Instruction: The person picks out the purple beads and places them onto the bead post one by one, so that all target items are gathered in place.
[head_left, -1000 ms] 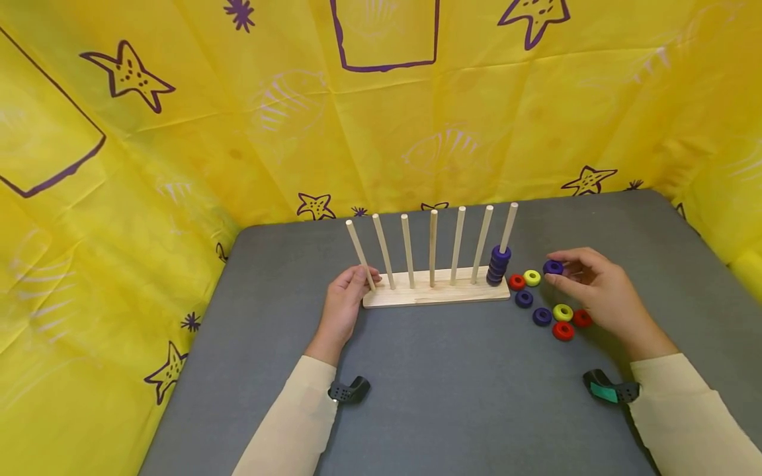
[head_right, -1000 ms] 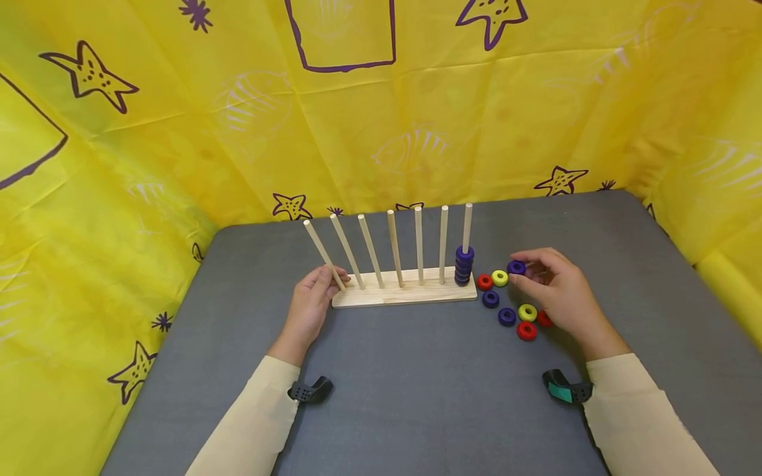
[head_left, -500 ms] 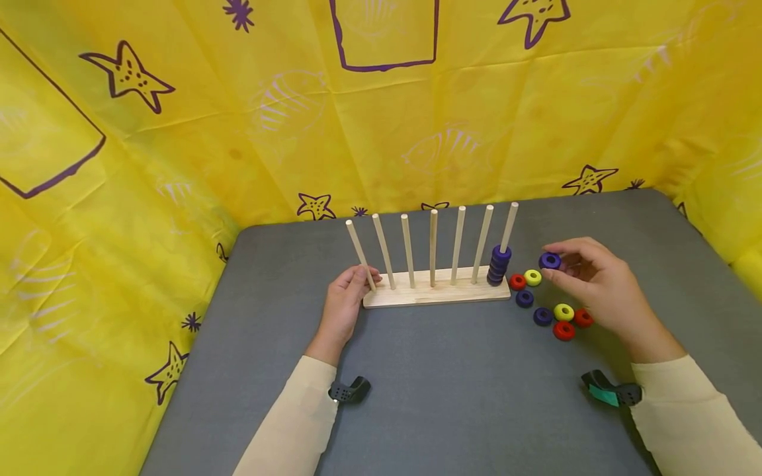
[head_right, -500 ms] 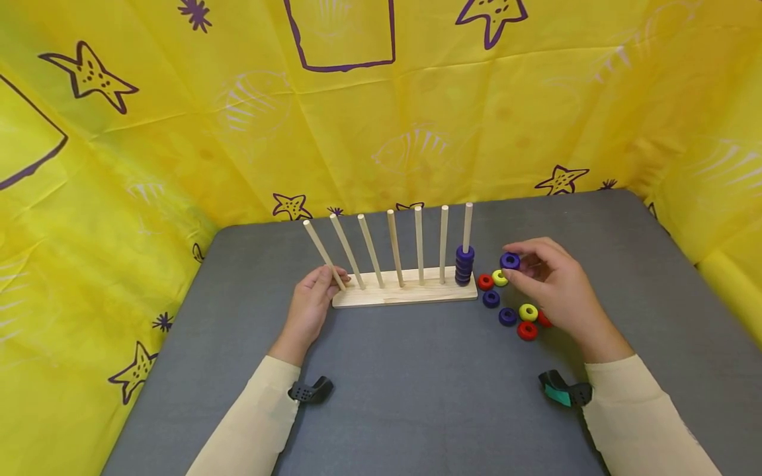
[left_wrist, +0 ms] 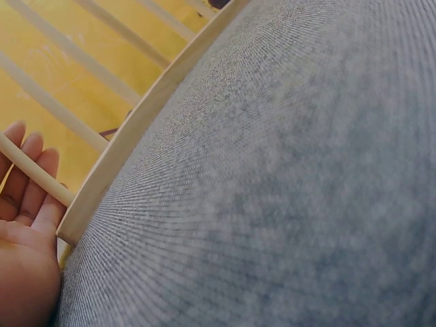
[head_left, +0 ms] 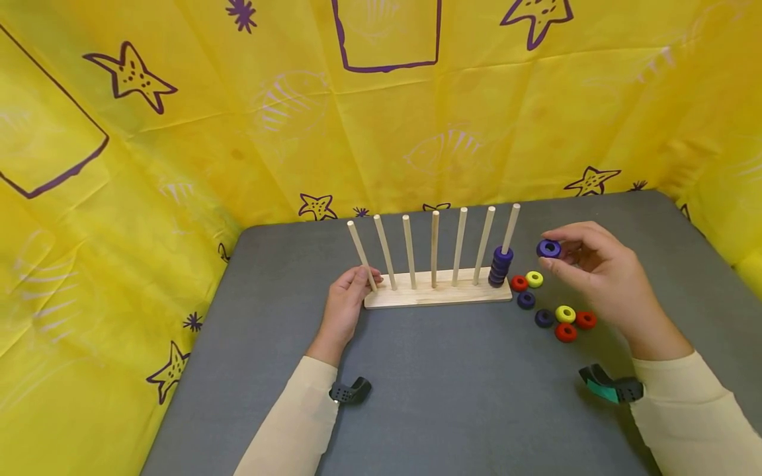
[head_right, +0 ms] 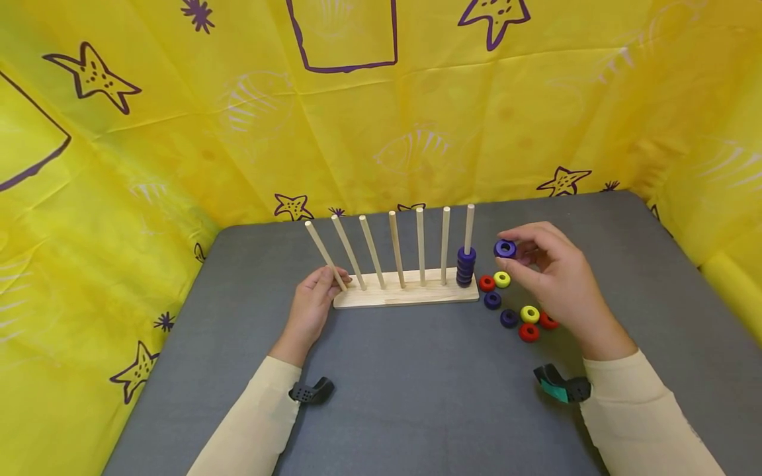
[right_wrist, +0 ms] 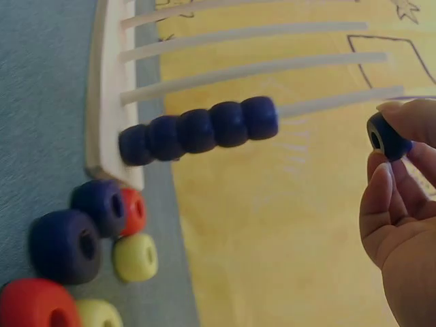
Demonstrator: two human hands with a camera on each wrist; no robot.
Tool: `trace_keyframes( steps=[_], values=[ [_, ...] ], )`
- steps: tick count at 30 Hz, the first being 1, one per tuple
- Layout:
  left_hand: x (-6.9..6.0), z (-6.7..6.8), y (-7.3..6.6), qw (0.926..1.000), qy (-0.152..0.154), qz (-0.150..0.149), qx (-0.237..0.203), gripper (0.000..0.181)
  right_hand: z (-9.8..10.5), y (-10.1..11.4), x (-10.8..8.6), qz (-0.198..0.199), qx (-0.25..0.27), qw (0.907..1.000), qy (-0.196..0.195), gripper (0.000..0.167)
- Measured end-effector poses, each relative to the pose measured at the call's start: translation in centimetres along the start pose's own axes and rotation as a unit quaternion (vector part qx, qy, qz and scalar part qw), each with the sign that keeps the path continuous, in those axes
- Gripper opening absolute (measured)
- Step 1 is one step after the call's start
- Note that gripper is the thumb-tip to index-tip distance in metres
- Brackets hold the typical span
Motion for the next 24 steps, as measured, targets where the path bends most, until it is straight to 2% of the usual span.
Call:
trace_keyframes(
  steps=[7, 14, 24],
  values=[
    [0.0, 0.0, 0.0, 1.0, 0.003, -0.001, 0.003, 0.042, 0.2, 2.3, 1.0, 0.024, 0.003, 0.9997, -0.002, 0.042],
    [0.0, 0.0, 0.1, 1.0, 0.002, -0.001, 0.005, 0.041, 0.4, 4.5, 2.1, 0.067, -0.007, 0.9977, -0.007, 0.044],
    [0.0, 0.0, 0.1, 1.0, 0.001, 0.002, 0.006, 0.042, 0.3, 5.9, 3.6, 0.083, 0.02, 0.9963, -0.011, 0.042]
  ],
)
Point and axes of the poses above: each hand's wrist, its own x-axis towards the middle knuckle, its own z-axis out of the back of the hand, y = z × x, the point moved 10 cm from there along x, towards the middle knuckle, and after that the axes turned 13 degrees about y, right-handed, at the moved point
